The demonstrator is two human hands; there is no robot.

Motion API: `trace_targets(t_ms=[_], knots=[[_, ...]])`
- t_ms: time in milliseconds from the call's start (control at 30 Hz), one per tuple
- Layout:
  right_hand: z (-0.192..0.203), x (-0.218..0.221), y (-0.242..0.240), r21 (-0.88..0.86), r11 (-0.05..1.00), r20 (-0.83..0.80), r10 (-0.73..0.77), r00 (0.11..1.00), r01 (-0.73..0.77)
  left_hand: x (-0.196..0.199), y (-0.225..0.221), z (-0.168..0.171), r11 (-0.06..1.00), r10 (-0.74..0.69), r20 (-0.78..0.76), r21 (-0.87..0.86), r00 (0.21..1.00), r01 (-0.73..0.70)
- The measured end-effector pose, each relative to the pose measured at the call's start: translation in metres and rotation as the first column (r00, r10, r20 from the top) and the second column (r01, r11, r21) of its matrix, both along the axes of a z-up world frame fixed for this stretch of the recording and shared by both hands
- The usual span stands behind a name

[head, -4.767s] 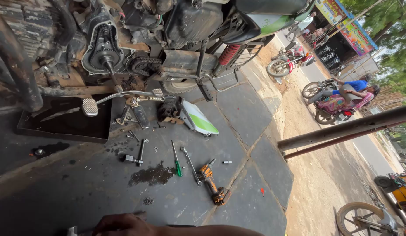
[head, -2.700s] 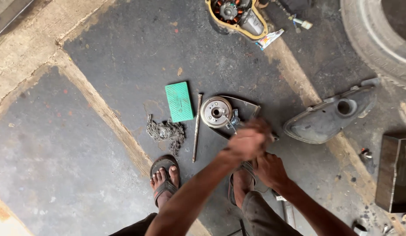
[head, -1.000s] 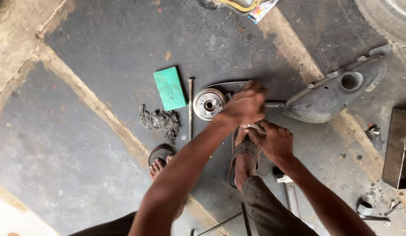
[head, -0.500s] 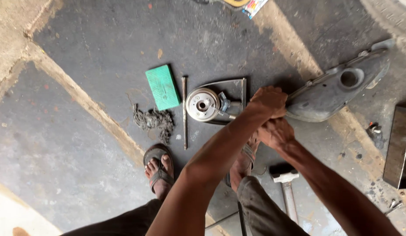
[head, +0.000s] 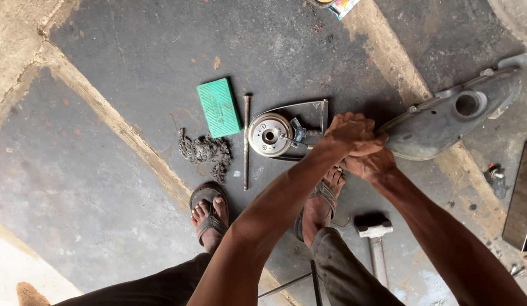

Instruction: The person uses a hammer and a metal rod to tap a circular metal component secured in a vise. They repeatedly adjust the rod and strike it to seat the part, then remove the rod and inspect the component by hand.

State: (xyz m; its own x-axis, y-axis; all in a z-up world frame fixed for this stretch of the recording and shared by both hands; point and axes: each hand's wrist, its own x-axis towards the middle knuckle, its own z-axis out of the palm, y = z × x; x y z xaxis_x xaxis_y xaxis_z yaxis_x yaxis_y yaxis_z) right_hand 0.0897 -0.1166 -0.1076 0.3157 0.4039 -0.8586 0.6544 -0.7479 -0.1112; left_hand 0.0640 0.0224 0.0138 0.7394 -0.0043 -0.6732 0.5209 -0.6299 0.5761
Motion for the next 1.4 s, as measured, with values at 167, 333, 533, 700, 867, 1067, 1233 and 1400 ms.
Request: trace_targets(t_ms=[167, 333, 533, 700, 867, 1067, 1233, 1400], knots=[[-0.019, 0.016, -0.02, 0.218, 0.878, -0.334, -0.343, 0.878, 0.426, 0.0, -0.002, 0.003, 1.0, 0.007, -0.007, -0.009, 1.0, -0.007], [-0.018, 0.02, -0.023, 0.429, 0.644, 0.604, 0.317, 0.731, -0.634, -0.002, 0.0, 0.007, 0.999, 0.045, -0.011, -0.021, 0.999, -0.045], [0.009, 0.008, -0.012, -0.957, 0.26, 0.216, 0.347, -0.912, -0.128, -0.011, -0.001, 0.016, 0.996, 0.078, -0.015, -0.031, 0.997, -0.078], [0.107, -0.02, 0.008, -0.036, 0.68, 0.751, 0.501, 0.429, -0.732, -0.013, -0.001, 0.039, 0.998, 0.023, -0.069, -0.054, 0.997, -0.027], [0.15, -0.039, 0.022, 0.265, 0.821, 0.317, 0.422, 0.85, -0.506, -0.097, -0.013, 0.057, 0.887, 0.372, 0.487, 0.063, 0.79, -0.457], [0.2, -0.061, 0.042, 0.632, 0.775, 0.045, -0.022, 0.999, -0.011, -0.193, 0.017, 0.093, 0.244, 0.796, 0.588, -0.1, 0.141, -0.965], [0.207, -0.085, 0.056, 0.504, 0.855, 0.03, -0.156, 0.987, 0.12, -0.22, 0.035, 0.073, 0.213, 0.912, 0.36, -0.013, 0.195, -0.977], [0.171, -0.121, 0.034, 0.728, 0.683, 0.117, -0.213, 0.97, 0.062, -0.186, 0.05, 0.082, 0.395, 0.641, 0.672, 0.125, 0.371, -0.91]])
